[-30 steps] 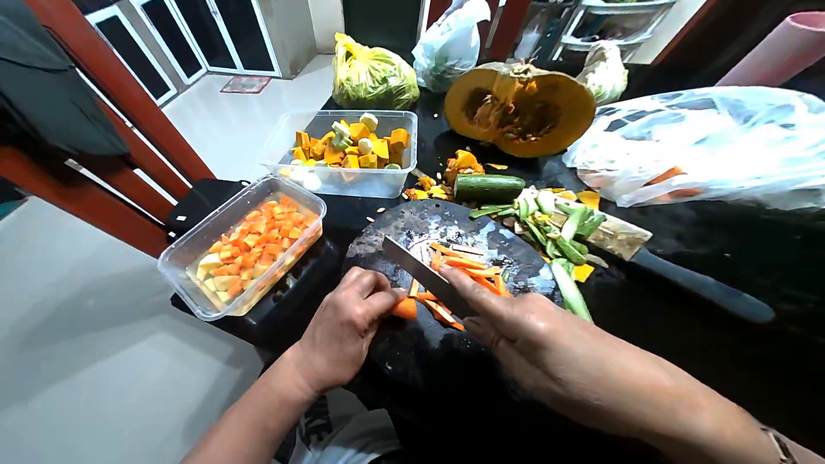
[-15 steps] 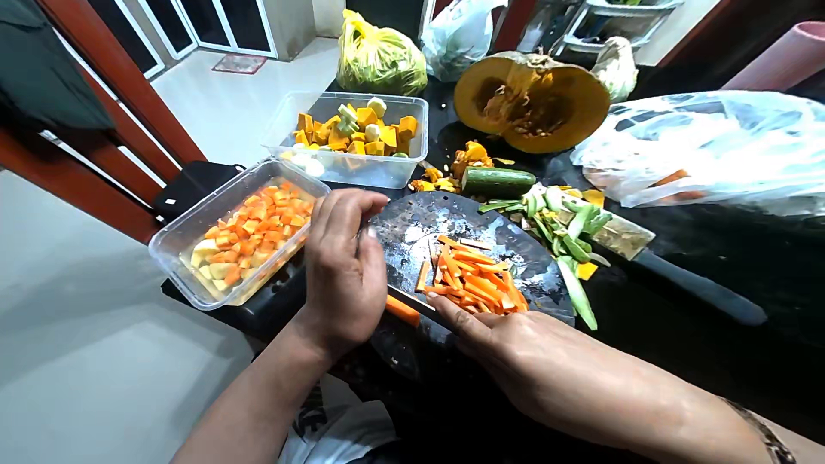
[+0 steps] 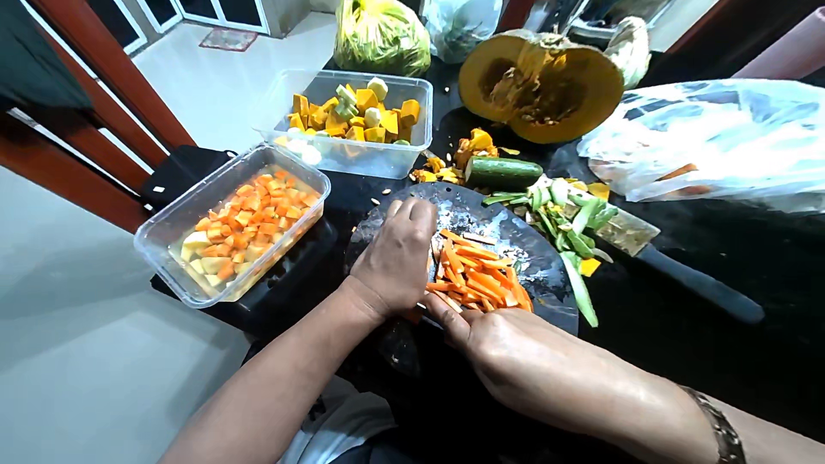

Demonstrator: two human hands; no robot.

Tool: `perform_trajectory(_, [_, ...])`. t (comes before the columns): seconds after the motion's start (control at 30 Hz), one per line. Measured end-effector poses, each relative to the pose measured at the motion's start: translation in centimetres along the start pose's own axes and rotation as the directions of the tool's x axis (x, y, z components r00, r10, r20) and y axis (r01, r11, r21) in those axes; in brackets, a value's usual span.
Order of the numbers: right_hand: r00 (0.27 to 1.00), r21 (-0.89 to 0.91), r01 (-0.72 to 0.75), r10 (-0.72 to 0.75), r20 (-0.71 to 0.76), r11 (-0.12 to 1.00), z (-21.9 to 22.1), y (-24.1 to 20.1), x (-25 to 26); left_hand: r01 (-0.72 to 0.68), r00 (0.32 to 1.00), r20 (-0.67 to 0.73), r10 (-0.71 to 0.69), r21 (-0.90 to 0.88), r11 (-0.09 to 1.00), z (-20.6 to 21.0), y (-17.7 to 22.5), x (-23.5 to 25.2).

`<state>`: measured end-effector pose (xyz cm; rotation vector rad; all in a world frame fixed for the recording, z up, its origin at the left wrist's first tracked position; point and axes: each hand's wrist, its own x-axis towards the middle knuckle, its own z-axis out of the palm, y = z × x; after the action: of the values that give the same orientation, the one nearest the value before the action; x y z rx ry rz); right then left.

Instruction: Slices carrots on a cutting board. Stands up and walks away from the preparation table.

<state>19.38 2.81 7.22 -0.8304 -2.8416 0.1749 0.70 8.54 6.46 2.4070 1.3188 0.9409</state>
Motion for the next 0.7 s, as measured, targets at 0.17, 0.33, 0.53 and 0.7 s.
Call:
perform_trajectory(0.17, [0.991,0.042,-0.059,0.053,0.127,0.997,-0.9,-0.7,0.3,0.033,0.990,0.140,-0.035,0.021,0.999,0.2,0.1,0.0])
perform_trajectory(0.33, [0.967,0.101,-0.145,0.119,0.225,0.984,-1.1,-0.8,0.4,-0.002,0.999,0.035,0.003,-0.032,1.000,0.1,-0.2,-0.1])
perform_trajectory(0.53, [0.971,0.351,-0.222,0.172,0.166,0.910,-2.4,-0.1,-1.6,-0.068,0.974,-0.223,0.034,-0.148,0.987,-4.3,-0.3,-3.9])
perform_trajectory(0.7, [0.966,0.567,-0.231,0.255,0.039,0.791,-2.5,0.4,-3.5,-0.078,0.978,0.182,0.107,-0.159,0.984,-4.5,-2.0,-6.0])
